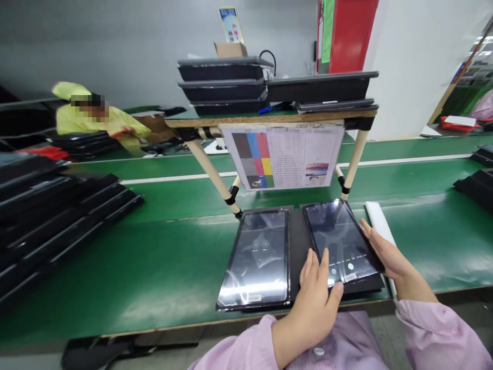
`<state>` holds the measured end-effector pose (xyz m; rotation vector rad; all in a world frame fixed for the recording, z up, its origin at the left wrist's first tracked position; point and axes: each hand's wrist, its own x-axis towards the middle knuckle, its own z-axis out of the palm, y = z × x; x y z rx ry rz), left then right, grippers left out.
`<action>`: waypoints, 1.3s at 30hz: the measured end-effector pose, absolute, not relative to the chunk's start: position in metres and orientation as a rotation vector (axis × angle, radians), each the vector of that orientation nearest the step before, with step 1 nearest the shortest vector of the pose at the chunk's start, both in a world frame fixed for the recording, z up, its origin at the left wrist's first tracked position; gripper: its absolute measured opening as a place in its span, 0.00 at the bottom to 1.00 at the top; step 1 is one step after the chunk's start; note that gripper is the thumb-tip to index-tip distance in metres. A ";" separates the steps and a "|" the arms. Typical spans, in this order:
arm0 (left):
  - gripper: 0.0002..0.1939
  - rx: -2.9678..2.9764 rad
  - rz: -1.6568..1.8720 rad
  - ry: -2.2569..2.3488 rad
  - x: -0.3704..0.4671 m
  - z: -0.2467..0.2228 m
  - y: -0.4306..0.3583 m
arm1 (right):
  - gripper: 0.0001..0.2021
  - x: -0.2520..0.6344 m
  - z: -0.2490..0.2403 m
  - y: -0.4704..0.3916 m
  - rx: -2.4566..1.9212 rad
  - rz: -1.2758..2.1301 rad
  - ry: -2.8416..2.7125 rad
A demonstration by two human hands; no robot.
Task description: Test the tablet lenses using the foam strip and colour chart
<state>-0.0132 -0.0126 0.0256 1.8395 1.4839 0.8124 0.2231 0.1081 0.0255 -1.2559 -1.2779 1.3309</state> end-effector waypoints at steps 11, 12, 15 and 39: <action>0.45 1.160 1.544 1.187 -0.053 0.070 -0.031 | 0.45 0.164 0.075 0.039 -1.082 0.974 -1.252; 0.46 1.206 1.587 1.275 -0.063 0.071 -0.033 | 0.44 0.149 0.074 0.036 -0.987 0.964 -1.262; 0.48 1.416 1.689 1.543 -0.089 0.068 -0.038 | 0.39 0.111 0.070 0.039 -0.766 1.115 -1.242; 0.76 1.833 1.478 2.167 -0.116 0.053 -0.035 | 0.44 0.057 0.084 0.085 -0.690 1.689 -1.219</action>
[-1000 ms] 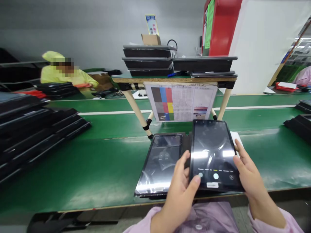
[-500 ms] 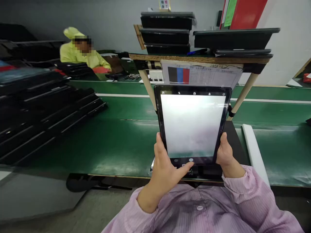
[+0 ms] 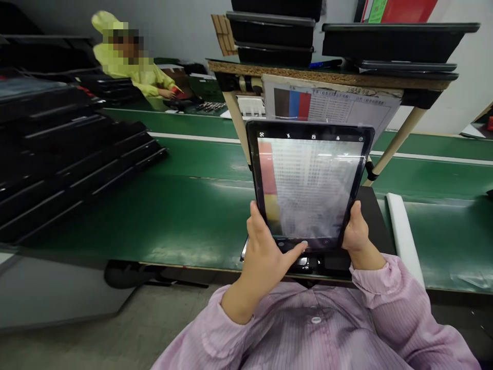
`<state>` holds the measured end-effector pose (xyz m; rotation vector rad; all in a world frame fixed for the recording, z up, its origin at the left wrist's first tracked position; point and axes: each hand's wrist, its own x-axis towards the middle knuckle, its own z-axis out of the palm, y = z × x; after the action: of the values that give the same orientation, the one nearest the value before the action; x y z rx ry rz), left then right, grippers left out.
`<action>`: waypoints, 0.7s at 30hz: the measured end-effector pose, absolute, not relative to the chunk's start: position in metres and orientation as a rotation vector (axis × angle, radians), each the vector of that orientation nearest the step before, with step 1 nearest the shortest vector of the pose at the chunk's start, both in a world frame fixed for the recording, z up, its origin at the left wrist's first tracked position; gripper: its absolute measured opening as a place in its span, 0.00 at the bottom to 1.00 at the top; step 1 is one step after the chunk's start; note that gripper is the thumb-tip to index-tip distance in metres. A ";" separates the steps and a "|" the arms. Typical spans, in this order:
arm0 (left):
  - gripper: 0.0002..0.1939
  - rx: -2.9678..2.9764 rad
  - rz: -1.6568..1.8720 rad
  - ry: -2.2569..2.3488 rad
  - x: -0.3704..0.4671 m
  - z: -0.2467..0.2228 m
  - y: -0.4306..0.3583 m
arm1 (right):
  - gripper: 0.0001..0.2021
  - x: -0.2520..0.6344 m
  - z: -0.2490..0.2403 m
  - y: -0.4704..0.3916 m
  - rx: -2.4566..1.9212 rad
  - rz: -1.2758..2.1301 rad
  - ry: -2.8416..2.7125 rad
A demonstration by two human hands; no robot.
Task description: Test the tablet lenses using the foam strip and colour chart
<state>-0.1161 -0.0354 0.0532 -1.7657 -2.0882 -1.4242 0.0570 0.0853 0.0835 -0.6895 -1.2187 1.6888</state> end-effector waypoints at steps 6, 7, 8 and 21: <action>0.82 -1.769 -1.403 -2.077 -0.115 0.053 -0.035 | 0.43 0.053 0.083 0.084 -0.651 1.701 -1.204; 0.82 -1.771 -1.405 -2.079 -0.115 0.053 -0.035 | 0.41 0.053 0.083 0.084 -0.643 1.702 -1.183; 0.82 -1.772 -1.409 -2.079 -0.114 0.053 -0.035 | 0.40 0.052 0.082 0.084 -0.634 1.704 -1.162; 0.77 -1.703 -1.473 -2.043 -0.113 0.050 -0.034 | 0.37 0.057 0.075 0.087 -0.589 1.798 -1.080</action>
<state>-0.1133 -0.0343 0.0501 -1.7033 -2.0427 -1.4735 0.0567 0.0872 0.0755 -0.5894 -1.0798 1.7978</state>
